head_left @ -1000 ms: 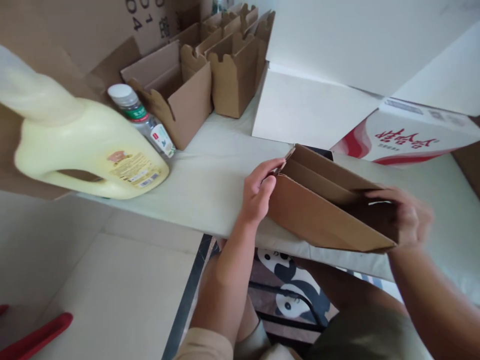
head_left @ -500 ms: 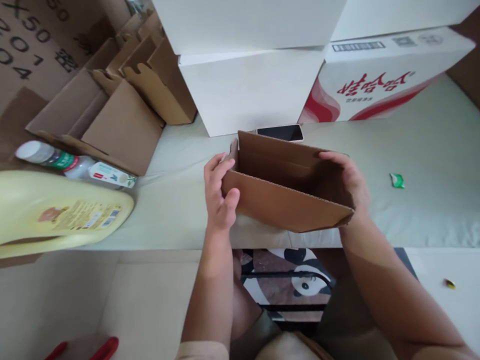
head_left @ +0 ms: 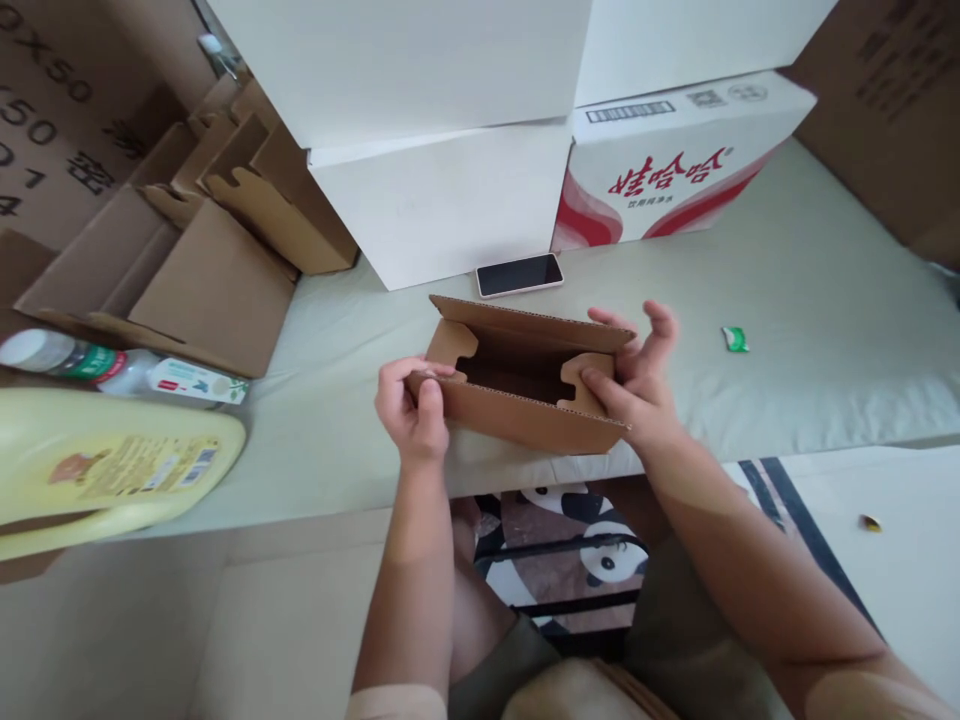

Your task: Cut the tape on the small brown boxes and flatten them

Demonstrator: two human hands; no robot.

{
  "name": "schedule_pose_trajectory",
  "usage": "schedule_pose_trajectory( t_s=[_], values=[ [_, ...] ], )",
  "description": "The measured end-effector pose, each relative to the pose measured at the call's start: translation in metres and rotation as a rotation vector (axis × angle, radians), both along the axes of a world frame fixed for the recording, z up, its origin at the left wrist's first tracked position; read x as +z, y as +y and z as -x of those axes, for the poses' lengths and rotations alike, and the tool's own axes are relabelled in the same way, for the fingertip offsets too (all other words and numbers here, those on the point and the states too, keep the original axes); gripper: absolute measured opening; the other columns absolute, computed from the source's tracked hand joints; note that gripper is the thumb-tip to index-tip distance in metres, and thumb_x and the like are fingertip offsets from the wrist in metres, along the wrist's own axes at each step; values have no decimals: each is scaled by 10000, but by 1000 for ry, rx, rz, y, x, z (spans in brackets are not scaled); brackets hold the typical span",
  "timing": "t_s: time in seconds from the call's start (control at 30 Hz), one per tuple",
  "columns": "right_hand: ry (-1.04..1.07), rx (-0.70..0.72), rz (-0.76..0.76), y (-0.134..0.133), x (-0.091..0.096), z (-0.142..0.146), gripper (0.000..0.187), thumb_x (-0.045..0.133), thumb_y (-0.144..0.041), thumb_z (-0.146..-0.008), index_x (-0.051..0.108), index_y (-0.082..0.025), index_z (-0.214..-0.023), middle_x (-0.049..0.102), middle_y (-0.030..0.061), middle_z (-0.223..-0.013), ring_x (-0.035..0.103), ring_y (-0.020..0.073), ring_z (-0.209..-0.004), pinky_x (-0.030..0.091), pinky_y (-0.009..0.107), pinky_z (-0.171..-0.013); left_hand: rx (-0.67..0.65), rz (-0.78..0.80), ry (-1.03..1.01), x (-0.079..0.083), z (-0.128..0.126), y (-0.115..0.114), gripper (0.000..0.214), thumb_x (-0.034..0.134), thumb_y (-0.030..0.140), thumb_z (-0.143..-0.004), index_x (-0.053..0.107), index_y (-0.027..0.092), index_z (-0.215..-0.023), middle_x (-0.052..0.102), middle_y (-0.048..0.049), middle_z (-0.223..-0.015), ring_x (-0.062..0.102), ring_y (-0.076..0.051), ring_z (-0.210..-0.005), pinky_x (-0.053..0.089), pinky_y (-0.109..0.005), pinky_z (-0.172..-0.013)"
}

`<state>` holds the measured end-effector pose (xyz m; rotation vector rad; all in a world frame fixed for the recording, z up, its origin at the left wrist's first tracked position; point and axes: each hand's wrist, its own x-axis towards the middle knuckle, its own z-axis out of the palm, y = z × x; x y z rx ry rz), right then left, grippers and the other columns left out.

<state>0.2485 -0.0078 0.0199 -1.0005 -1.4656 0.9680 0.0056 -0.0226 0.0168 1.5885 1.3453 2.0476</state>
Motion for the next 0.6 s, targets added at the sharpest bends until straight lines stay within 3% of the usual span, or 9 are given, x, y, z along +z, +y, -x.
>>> schedule_pose_trajectory(
  t_s=[0.07,0.17,0.27,0.37,0.43,0.53,0.6],
  values=[
    [18,-9,15,0,1,1,517,607,-364,-894,490,-434,-1392,654,26,-1357,661,261,-1169,554,517,-1016,7,34,51,-2,5,3,285,640,467,-924,652,244,-1101,693,-20,-878,704,-197,-809,553,-413,-891],
    [36,27,-48,3,0,-1,187,591,-379,-869,747,-338,-964,747,47,-1070,625,323,-1256,426,583,-1162,56,22,183,1,11,7,391,687,462,-898,674,242,-1220,677,-101,-1208,671,-253,-1107,535,-445,-996],
    [90,110,-108,5,0,-4,291,539,-466,-846,790,-326,-803,750,65,-1001,622,367,-1256,364,613,-1198,31,84,330,9,12,8,270,621,402,-949,764,260,-1129,706,-90,-1254,661,-268,-1180,519,-465,-1054],
    [81,76,-71,5,-2,-4,412,489,-601,-845,788,-319,-871,745,78,-1101,604,378,-1290,381,607,-1187,-26,124,360,14,14,7,243,586,318,-963,818,280,-1023,770,-57,-1137,705,-259,-1107,547,-460,-1022],
    [101,-14,-16,7,-6,-4,458,497,-630,-842,746,-323,-1074,708,73,-1282,570,361,-1351,409,590,-1174,3,130,298,13,20,7,231,606,293,-941,830,287,-993,783,-43,-1116,714,-258,-1096,550,-466,-1030],
    [110,-116,101,12,-17,-6,533,536,-571,-867,588,-349,-1348,588,58,-1505,543,316,-1401,426,563,-1166,103,168,81,4,37,13,209,633,269,-893,832,270,-954,786,-38,-1104,710,-251,-1111,525,-470,-1086],
    [88,-66,217,13,-27,-7,552,530,-549,-903,543,-341,-1414,571,70,-1532,576,302,-1371,431,558,-1165,194,202,-141,-3,48,18,213,623,254,-853,821,238,-929,783,-50,-1093,705,-258,-1129,518,-477,-1097]
  ],
)
